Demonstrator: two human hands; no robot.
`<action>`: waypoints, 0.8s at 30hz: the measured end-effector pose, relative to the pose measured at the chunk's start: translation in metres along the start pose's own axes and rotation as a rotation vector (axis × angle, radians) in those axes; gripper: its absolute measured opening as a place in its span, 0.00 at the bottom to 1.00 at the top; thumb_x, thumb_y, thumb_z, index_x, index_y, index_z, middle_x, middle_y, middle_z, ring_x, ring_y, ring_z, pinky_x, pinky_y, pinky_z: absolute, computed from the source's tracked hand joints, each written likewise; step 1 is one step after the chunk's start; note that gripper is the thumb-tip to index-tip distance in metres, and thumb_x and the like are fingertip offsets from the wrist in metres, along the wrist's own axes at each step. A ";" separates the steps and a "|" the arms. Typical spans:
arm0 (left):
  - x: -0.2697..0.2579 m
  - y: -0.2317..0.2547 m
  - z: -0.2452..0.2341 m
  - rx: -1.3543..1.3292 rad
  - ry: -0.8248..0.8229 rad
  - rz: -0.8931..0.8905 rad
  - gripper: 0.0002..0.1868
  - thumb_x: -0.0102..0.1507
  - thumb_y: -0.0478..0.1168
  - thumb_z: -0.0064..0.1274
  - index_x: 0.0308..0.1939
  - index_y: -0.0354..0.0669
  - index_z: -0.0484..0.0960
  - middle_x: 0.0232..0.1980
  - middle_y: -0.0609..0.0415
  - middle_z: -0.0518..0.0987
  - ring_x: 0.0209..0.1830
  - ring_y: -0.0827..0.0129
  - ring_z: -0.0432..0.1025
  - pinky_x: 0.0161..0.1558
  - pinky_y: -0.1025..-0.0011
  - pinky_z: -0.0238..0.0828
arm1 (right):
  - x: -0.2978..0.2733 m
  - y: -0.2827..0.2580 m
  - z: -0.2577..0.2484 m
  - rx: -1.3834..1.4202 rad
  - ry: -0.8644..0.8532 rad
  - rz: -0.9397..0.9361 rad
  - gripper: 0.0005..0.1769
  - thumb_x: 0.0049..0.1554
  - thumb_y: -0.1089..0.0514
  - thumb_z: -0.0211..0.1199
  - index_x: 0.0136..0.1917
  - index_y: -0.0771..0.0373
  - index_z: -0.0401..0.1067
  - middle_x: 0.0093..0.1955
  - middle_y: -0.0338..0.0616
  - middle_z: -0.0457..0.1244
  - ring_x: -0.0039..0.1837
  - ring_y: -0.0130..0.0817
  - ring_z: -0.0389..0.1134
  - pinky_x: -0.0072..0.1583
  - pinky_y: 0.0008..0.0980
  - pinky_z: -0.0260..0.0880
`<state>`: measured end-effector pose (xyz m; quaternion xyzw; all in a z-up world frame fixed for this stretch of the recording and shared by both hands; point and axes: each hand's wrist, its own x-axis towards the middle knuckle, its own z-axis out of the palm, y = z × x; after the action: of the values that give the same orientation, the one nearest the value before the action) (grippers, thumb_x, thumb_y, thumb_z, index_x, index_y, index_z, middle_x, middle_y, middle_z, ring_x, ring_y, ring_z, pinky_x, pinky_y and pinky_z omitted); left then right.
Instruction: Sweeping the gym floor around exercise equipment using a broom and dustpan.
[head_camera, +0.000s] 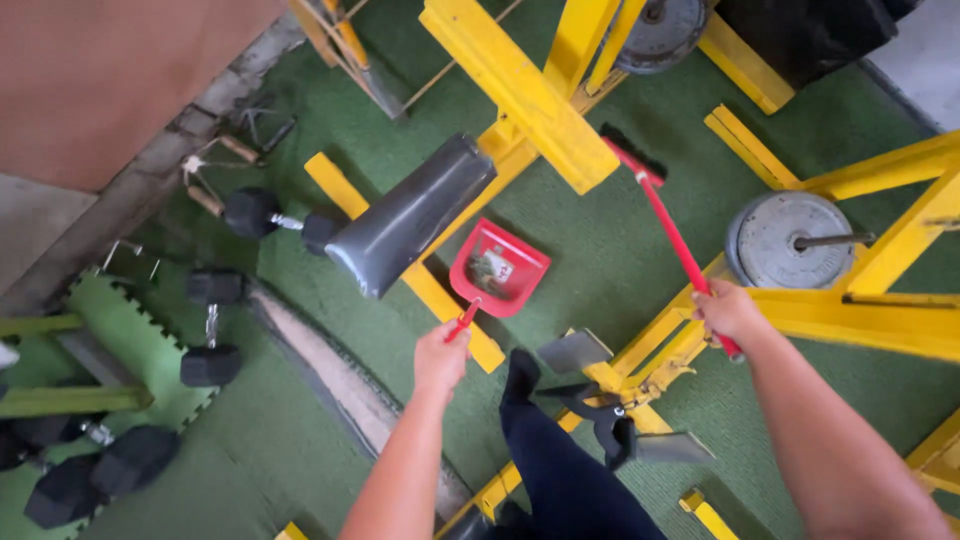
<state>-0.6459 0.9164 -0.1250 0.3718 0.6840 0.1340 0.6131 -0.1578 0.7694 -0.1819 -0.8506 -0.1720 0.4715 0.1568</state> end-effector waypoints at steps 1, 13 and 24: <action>0.007 0.010 0.008 0.006 -0.004 -0.004 0.21 0.63 0.43 0.57 0.61 0.46 0.82 0.23 0.57 0.75 0.14 0.76 0.62 0.18 0.73 0.57 | 0.020 -0.009 -0.006 0.003 0.000 0.007 0.30 0.64 0.54 0.57 0.77 0.56 0.55 0.36 0.51 0.64 0.29 0.41 0.60 0.31 0.43 0.62; 0.054 0.113 0.050 0.064 0.011 -0.123 0.23 0.61 0.41 0.58 0.61 0.46 0.84 0.23 0.54 0.77 0.14 0.74 0.65 0.19 0.72 0.61 | 0.116 -0.094 0.124 -0.333 0.131 0.023 0.14 0.56 0.57 0.57 0.52 0.65 0.75 0.43 0.57 0.71 0.43 0.51 0.75 0.45 0.48 0.76; 0.062 0.113 0.065 0.087 0.026 -0.092 0.27 0.61 0.41 0.58 0.64 0.40 0.79 0.26 0.53 0.80 0.17 0.74 0.71 0.21 0.72 0.68 | -0.112 0.048 0.086 -0.510 -0.187 -0.135 0.40 0.54 0.50 0.60 0.78 0.37 0.54 0.53 0.55 0.71 0.56 0.52 0.74 0.59 0.48 0.73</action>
<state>-0.5447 1.0185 -0.1127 0.3644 0.7135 0.0805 0.5930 -0.2801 0.6868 -0.1622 -0.8021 -0.3550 0.4778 -0.0477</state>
